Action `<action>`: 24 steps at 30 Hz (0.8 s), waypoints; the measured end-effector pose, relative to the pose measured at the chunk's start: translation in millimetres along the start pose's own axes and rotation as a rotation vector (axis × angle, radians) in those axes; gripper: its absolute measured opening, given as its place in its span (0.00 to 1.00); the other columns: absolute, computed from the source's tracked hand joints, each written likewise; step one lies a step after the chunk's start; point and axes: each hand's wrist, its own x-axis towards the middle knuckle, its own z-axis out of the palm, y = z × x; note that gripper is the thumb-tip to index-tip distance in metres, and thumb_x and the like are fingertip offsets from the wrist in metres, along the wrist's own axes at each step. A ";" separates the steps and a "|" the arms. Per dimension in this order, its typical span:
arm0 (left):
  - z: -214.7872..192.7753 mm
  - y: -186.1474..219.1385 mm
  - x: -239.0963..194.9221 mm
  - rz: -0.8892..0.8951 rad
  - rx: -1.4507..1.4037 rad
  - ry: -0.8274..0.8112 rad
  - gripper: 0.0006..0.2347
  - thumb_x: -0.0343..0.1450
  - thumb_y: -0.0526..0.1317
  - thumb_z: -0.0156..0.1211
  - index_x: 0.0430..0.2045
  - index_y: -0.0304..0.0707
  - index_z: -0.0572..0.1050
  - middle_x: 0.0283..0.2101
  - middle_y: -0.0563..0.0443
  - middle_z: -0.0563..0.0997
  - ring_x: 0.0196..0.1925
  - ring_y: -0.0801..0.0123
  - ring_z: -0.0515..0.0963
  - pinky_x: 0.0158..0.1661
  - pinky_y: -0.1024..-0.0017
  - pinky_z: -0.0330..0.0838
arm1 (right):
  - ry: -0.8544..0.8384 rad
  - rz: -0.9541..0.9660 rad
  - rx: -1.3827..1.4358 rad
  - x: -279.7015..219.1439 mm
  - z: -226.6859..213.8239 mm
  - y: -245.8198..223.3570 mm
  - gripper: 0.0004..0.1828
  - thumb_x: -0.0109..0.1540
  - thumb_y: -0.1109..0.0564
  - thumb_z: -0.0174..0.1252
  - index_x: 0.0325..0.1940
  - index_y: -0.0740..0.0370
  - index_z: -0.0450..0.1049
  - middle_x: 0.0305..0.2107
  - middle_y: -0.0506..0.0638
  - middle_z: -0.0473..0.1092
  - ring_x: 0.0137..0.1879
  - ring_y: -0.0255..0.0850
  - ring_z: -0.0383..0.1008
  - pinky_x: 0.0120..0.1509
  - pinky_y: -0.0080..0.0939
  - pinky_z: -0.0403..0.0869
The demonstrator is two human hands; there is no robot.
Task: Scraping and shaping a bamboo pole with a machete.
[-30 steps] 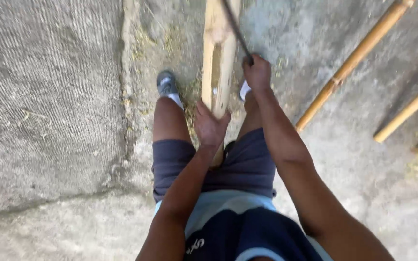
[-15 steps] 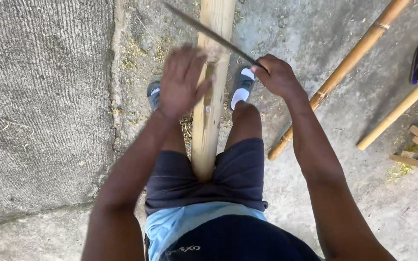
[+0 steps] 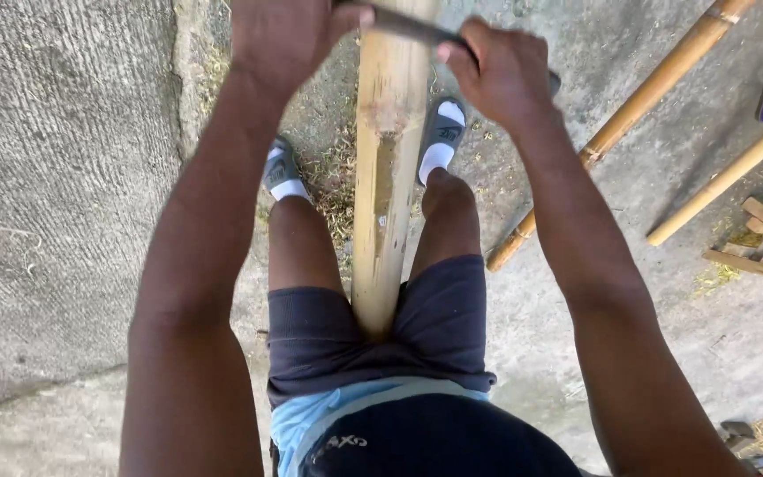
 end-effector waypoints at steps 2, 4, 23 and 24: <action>-4.8 21.2 -12.4 0.031 0.291 0.151 0.25 0.75 0.66 0.62 0.27 0.41 0.79 0.25 0.51 0.78 0.27 0.59 0.78 0.30 0.58 0.70 | -0.012 0.092 -0.049 -15.0 2.9 -14.4 0.24 0.76 0.38 0.60 0.35 0.58 0.72 0.18 0.49 0.67 0.23 0.47 0.70 0.35 0.53 0.69; 2.4 31.4 -35.8 0.066 0.346 0.261 0.24 0.75 0.66 0.58 0.26 0.43 0.77 0.25 0.51 0.76 0.29 0.59 0.77 0.34 0.58 0.71 | -0.027 0.094 -0.035 -35.1 10.5 -18.3 0.26 0.74 0.38 0.62 0.32 0.58 0.70 0.18 0.49 0.66 0.24 0.48 0.70 0.33 0.53 0.68; 61.9 -18.6 -37.2 -0.082 -0.026 0.215 0.22 0.82 0.60 0.49 0.38 0.43 0.83 0.30 0.48 0.76 0.33 0.52 0.74 0.38 0.49 0.62 | 0.093 0.010 -0.223 -19.4 8.4 -3.6 0.31 0.77 0.34 0.57 0.27 0.55 0.68 0.18 0.48 0.66 0.27 0.48 0.68 0.32 0.51 0.64; 42.1 16.5 -50.0 -0.077 -0.022 0.223 0.22 0.82 0.60 0.49 0.38 0.43 0.83 0.30 0.48 0.76 0.33 0.52 0.74 0.38 0.49 0.62 | 0.102 0.005 -0.228 -51.0 10.1 -21.2 0.31 0.77 0.34 0.57 0.27 0.55 0.68 0.18 0.48 0.66 0.27 0.48 0.68 0.32 0.51 0.64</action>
